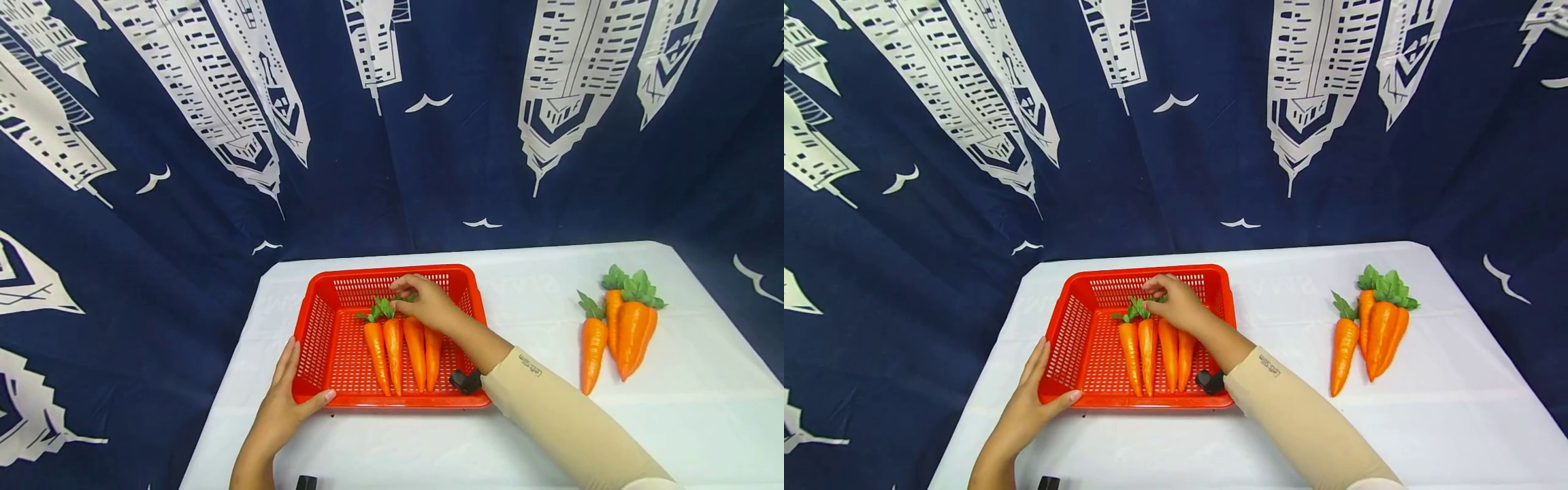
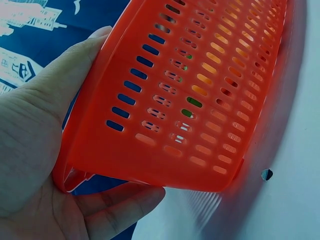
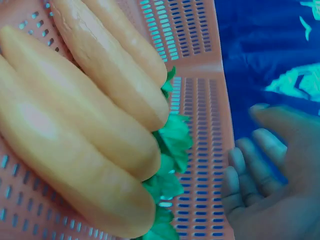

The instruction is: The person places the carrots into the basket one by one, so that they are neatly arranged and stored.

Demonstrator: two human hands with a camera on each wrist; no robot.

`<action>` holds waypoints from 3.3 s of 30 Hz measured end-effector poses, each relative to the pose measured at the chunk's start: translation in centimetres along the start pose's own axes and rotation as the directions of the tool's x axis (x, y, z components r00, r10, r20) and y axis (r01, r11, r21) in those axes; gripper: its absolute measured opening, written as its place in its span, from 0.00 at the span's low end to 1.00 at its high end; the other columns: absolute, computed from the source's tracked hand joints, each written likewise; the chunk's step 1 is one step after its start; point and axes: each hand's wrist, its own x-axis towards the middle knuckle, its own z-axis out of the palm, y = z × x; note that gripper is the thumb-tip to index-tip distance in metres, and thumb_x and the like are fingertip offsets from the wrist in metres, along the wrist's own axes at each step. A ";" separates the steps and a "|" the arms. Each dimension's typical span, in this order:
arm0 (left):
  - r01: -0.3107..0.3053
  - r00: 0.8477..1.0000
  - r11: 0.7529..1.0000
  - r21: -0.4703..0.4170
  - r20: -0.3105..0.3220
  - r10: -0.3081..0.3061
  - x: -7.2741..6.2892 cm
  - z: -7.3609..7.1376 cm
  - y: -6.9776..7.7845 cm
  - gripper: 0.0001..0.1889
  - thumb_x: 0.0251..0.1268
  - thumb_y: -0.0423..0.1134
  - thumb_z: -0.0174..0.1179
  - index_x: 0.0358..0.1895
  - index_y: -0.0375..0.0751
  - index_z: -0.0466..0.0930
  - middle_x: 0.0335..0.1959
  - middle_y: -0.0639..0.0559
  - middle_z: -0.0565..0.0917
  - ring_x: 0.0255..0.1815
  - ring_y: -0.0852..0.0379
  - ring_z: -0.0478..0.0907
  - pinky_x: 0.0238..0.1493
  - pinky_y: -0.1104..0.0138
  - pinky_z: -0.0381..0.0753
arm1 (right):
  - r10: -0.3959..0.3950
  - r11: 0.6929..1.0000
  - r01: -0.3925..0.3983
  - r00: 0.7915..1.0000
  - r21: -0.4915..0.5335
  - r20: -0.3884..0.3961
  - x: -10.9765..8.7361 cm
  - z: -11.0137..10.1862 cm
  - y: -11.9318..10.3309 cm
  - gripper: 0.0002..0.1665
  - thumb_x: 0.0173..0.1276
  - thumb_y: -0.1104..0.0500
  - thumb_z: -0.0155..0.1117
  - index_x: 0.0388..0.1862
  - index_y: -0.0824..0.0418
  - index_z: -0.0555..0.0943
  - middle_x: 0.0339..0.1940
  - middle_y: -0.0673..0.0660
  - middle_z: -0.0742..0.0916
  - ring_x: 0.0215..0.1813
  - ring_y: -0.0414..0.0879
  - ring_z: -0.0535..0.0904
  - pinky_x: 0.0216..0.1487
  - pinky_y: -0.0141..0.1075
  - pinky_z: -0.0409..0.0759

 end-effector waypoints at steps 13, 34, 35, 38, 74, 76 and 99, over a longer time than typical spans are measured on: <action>0.010 1.000 1.000 0.001 0.003 -0.010 0.0 0.0 -0.2 0.62 0.53 0.61 0.73 0.83 0.59 0.36 0.85 0.64 0.36 0.82 0.36 0.51 0.70 0.31 0.61 | -0.037 0.987 0.057 0.990 0.148 -0.133 -1.5 -3.2 -1.8 0.20 0.70 0.55 0.70 0.59 0.55 0.80 0.57 0.56 0.86 0.56 0.50 0.82 0.59 0.45 0.80; 0.008 1.000 1.000 0.005 -0.001 -0.008 0.1 0.1 -0.3 0.63 0.53 0.62 0.73 0.83 0.60 0.35 0.85 0.64 0.36 0.82 0.36 0.53 0.69 0.32 0.63 | 0.032 0.995 0.005 0.935 0.102 -0.354 -7.4 -9.6 0.2 0.27 0.72 0.47 0.66 0.66 0.54 0.77 0.61 0.58 0.84 0.58 0.47 0.79 0.51 0.18 0.76; 0.008 1.000 1.000 0.006 -0.002 -0.008 0.1 0.1 -0.3 0.62 0.53 0.62 0.73 0.83 0.60 0.35 0.85 0.64 0.36 0.82 0.36 0.53 0.69 0.32 0.63 | 0.046 0.995 -0.012 0.933 0.096 -0.356 -7.7 -9.7 0.4 0.27 0.72 0.46 0.66 0.66 0.54 0.77 0.62 0.58 0.84 0.58 0.47 0.79 0.50 0.18 0.77; 0.013 1.000 1.000 0.004 -0.002 -0.013 0.1 0.1 -0.3 0.62 0.54 0.62 0.73 0.83 0.60 0.35 0.84 0.65 0.36 0.82 0.37 0.52 0.70 0.32 0.62 | 0.082 0.996 -0.060 0.926 0.071 -0.368 -8.6 -10.0 1.0 0.29 0.72 0.44 0.65 0.67 0.52 0.76 0.62 0.58 0.84 0.57 0.47 0.80 0.48 0.18 0.78; -0.008 1.000 1.000 -0.014 -0.012 0.007 0.0 0.1 -0.3 0.62 0.53 0.60 0.74 0.83 0.59 0.37 0.84 0.65 0.38 0.82 0.39 0.54 0.71 0.34 0.63 | 0.450 0.864 -0.503 0.781 -0.011 -0.433 -20.0 -15.4 11.1 0.43 0.75 0.37 0.55 0.80 0.57 0.61 0.78 0.73 0.64 0.70 0.73 0.69 0.57 0.55 0.79; -0.008 1.000 1.000 -0.014 -0.012 0.008 0.0 0.1 -0.3 0.62 0.53 0.60 0.74 0.83 0.59 0.37 0.85 0.65 0.38 0.82 0.39 0.55 0.71 0.34 0.63 | 0.452 0.861 -0.508 0.776 -0.012 -0.439 -20.2 -15.5 11.3 0.42 0.76 0.38 0.54 0.80 0.57 0.61 0.78 0.73 0.64 0.70 0.73 0.69 0.56 0.50 0.81; -0.003 1.000 1.000 -0.026 -0.018 0.003 0.0 0.1 -0.3 0.62 0.53 0.59 0.75 0.83 0.59 0.38 0.85 0.62 0.39 0.81 0.38 0.55 0.71 0.34 0.63 | 0.441 0.835 -0.538 0.778 -0.114 -0.447 -19.7 -14.3 12.4 0.42 0.76 0.42 0.56 0.80 0.61 0.59 0.73 0.80 0.60 0.64 0.75 0.63 0.61 0.74 0.67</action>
